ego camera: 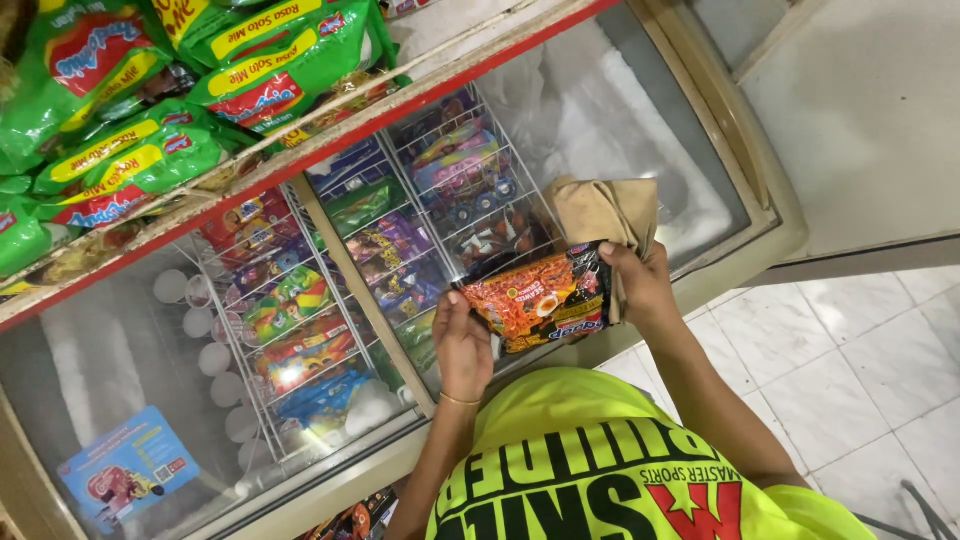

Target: Stocking and organizing instant noodle packages on retail shelves after wiping them down.

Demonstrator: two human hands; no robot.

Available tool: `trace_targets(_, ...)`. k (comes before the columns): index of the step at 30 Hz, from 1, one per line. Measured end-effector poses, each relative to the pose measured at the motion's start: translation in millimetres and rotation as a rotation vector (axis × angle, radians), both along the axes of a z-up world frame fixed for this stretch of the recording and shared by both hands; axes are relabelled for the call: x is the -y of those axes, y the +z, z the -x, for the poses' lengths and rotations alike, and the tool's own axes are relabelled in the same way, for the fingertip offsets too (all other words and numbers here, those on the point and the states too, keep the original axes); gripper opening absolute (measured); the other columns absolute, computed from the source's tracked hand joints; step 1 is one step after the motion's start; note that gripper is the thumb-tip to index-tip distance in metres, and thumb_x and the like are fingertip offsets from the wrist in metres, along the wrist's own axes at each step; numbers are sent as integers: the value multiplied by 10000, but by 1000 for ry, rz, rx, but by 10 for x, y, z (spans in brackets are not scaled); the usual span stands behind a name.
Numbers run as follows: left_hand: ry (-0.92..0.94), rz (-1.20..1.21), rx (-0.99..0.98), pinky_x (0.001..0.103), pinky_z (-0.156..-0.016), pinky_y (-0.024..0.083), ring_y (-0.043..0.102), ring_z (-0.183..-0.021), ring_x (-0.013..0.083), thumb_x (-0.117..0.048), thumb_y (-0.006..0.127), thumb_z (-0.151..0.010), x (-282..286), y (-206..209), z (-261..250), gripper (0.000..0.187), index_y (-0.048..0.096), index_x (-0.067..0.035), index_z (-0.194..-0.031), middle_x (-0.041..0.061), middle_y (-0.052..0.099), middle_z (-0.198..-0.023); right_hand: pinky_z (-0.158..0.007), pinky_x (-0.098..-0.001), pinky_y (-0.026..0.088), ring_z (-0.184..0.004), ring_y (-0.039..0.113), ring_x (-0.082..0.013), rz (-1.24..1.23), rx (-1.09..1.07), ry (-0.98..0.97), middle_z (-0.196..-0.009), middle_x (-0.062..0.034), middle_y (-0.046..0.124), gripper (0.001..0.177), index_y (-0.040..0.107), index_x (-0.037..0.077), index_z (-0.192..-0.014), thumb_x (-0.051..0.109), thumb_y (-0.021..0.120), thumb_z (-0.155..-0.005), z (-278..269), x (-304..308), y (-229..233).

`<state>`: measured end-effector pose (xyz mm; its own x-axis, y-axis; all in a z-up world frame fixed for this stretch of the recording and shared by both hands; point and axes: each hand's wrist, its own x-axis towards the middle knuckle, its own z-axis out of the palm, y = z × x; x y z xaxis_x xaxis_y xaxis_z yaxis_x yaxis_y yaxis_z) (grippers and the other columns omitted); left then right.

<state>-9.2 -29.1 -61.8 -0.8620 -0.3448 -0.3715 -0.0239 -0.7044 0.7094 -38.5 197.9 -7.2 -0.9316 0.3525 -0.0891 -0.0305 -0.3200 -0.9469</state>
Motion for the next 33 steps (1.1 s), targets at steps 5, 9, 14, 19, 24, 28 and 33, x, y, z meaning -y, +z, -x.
trace_targets(5, -235, 174, -111, 262, -849, 557, 659, -897, 49, -411, 686, -964, -147, 255, -53, 460, 618, -96, -1292, -22, 698, -875, -563, -383, 562, -604, 649, -200, 63, -12, 8, -690, -82, 634, 134, 720, 6, -903, 81, 772, -805, 72, -76, -412)
trace_targets(9, -288, 207, -35, 311, -830, 556, 692, -929, 133, -171, 821, -871, 243, -1462, -66, 392, 693, -89, -1232, 38, 750, -1042, -602, -368, 550, -670, 637, -173, 47, 0, 10, -743, -61, 656, 121, 727, 29, -919, 108, 765, -835, 34, 49, -238)
trace_targets(14, -134, 137, 0, 308, -723, 579, 721, -769, 161, -300, 669, -1012, 57, -612, -45, 261, 749, -66, -928, 81, 746, -798, -683, -360, 561, -737, 673, -169, 42, 97, -82, -812, -71, 695, 197, 722, 31, -993, 153, 788, -854, 46, 128, -99)
trace_targets(19, -18, 168, 7, 329, -683, 603, 738, -725, 208, -282, 671, -998, -93, 618, 17, 259, 743, -48, -913, 124, 747, -776, -836, -435, 539, -933, 651, -213, -128, 76, -207, -1017, -155, 680, 440, 594, -34, -1227, 227, 793, -933, 119, -116, -14)
trace_targets(24, -15, 294, 32, 319, -764, 576, 693, -822, 152, -218, 668, -1016, -15, -199, -65, 162, 749, -88, -962, 77, 755, -885, -834, -428, 539, -981, 684, -303, -665, -262, 54, -1134, -126, 617, 542, 677, 82, -1273, 126, 892, -777, -118, 106, -60)
trace_targets(28, -53, 231, 68, 362, -722, 601, 744, -764, 214, -174, 681, -976, -30, -346, -80, 184, 781, -34, -1041, 116, 756, -863, -745, -474, 557, -864, 702, -349, -1246, -470, 246, -1158, -73, 604, 424, 722, 349, -1233, 476, 728, -828, -260, 534, 190)
trace_targets(33, 0, 259, 36, 355, -815, 596, 727, -842, 181, -149, 633, -1007, -206, 443, -17, 175, 774, -45, -1005, 112, 773, -907, -706, -469, 547, -840, 701, -332, -1246, -382, 210, -1131, -46, 597, 368, 725, 356, -1239, 502, 644, -912, -159, 367, 109)
